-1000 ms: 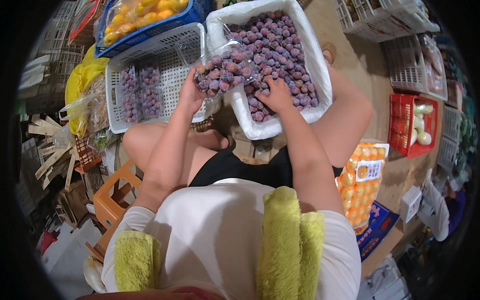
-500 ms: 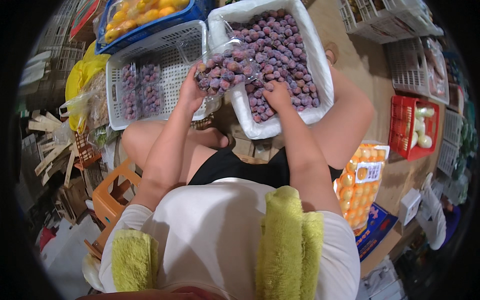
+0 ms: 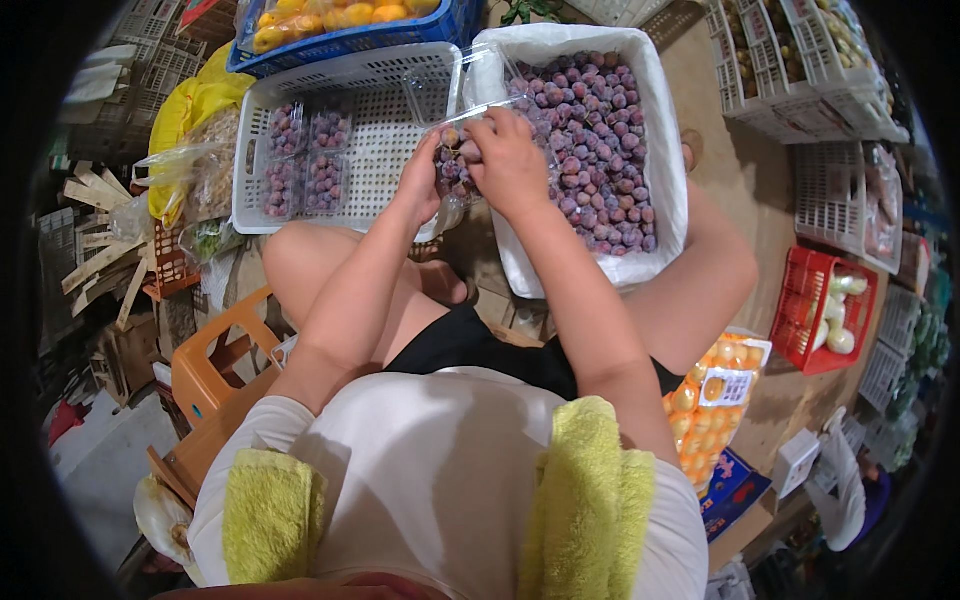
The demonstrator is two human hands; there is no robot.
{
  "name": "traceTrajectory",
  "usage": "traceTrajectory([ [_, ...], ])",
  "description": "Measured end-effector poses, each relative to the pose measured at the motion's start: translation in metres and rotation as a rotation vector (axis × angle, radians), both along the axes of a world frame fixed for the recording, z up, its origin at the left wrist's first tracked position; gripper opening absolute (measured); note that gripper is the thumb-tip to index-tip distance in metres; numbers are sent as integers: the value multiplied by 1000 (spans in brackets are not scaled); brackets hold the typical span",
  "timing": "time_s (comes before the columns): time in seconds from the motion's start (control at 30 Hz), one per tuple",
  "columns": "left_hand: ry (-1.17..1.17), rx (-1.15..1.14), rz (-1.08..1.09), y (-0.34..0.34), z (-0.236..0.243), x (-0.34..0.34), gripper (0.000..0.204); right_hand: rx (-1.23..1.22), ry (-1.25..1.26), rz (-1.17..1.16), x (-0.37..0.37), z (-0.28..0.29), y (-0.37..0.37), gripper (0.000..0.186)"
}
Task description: The person sits on the floor and packs purple plums from a large white crate into small clear plastic containers. They place the filled containers into a white basket and occasionally handle a package of yellow fruit.
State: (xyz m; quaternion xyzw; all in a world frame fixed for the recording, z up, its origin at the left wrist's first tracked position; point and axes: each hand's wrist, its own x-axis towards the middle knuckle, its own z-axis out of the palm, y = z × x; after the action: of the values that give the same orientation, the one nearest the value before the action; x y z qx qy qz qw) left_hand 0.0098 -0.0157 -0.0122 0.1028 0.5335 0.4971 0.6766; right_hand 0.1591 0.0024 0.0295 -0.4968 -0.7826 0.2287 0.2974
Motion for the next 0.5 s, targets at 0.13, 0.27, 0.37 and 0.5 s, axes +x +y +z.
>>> traceTrajectory([
  [0.13, -31, 10, 24, 0, -20, -8, 35, 225, -168, 199, -13, -7, 4, 37],
  [0.27, -65, -50, -8, -1, -5, -8, 38, 324, -191, 306, 2, -9, 4, 38],
  [0.37, -64, -2, 19, 2, -11, -9, 39, 291, -51, 105, 24, -11, 14, 45],
  [0.5, -55, 17, 45, 1, -18, -6, 41, 209, 20, -33, 32, -27, 15, 56],
])
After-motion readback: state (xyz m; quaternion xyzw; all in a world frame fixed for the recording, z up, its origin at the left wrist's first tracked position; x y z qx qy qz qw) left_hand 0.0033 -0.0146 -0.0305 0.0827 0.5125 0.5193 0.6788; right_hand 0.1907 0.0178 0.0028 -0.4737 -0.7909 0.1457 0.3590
